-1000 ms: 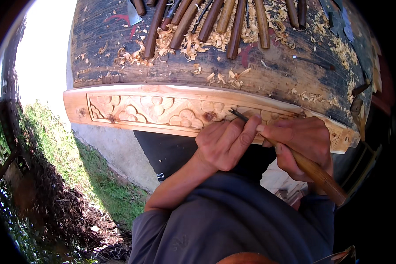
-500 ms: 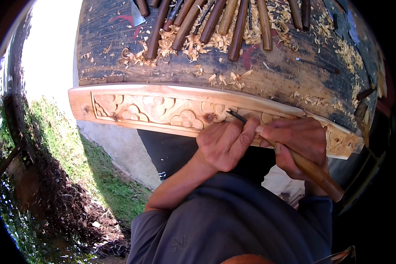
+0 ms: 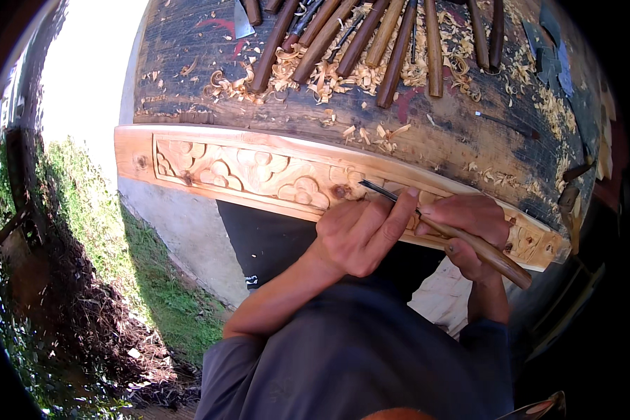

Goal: The person carves a decorative floral pattern into a wooden beam using a chisel and hammer.

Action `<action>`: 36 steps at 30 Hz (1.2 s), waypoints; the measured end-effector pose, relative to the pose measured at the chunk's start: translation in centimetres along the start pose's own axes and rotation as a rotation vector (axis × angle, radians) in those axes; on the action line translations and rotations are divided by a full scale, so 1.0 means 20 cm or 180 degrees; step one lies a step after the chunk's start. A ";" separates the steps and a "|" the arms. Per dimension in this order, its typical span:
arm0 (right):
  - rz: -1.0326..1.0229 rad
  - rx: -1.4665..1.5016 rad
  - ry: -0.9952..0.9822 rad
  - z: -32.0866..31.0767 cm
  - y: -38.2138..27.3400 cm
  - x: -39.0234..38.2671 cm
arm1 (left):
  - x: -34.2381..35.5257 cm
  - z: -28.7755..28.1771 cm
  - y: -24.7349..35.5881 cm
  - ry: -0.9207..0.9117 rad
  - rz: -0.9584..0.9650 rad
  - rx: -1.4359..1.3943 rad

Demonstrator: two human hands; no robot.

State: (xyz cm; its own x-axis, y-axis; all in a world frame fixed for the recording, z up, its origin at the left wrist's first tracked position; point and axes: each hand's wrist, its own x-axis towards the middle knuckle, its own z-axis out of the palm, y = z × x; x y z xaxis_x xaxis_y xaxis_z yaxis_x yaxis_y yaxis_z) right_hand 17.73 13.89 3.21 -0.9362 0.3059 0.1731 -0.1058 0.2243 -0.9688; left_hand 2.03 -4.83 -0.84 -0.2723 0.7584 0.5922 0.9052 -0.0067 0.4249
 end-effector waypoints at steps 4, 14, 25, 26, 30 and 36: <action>0.0137 -0.0556 0.0249 -0.03 -0.10 -0.06 | 0.00 0.00 0.00 -0.0005 0.0063 -0.0200; -0.0040 -0.1129 -0.0124 -0.08 -0.20 0.06 | -0.02 0.00 0.00 -0.0034 -0.0020 -0.0203; -0.0170 -0.1382 -0.0499 -0.12 -0.24 0.17 | 0.00 0.01 0.01 0.0106 -0.0073 -0.0257; -0.0198 -0.1393 -0.0529 -0.12 -0.25 0.18 | -0.01 0.01 0.00 0.0083 -0.0097 -0.0263; -0.0036 -0.1466 -0.0549 -0.09 -0.32 0.26 | -0.04 0.03 -0.01 0.0169 -0.0070 -0.0220; 0.0105 -0.1636 -0.0725 -0.10 -0.38 0.33 | -0.02 0.03 0.00 0.0197 -0.0133 -0.0223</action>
State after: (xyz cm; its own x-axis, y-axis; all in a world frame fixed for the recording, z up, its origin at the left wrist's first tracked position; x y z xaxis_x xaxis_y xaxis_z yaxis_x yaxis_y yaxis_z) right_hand 12.96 16.10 12.09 -0.9910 0.1255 0.0462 0.0482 0.6574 -0.7520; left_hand 2.36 -4.81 -1.47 -0.3309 0.7174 0.6131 0.8682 -0.0231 0.4957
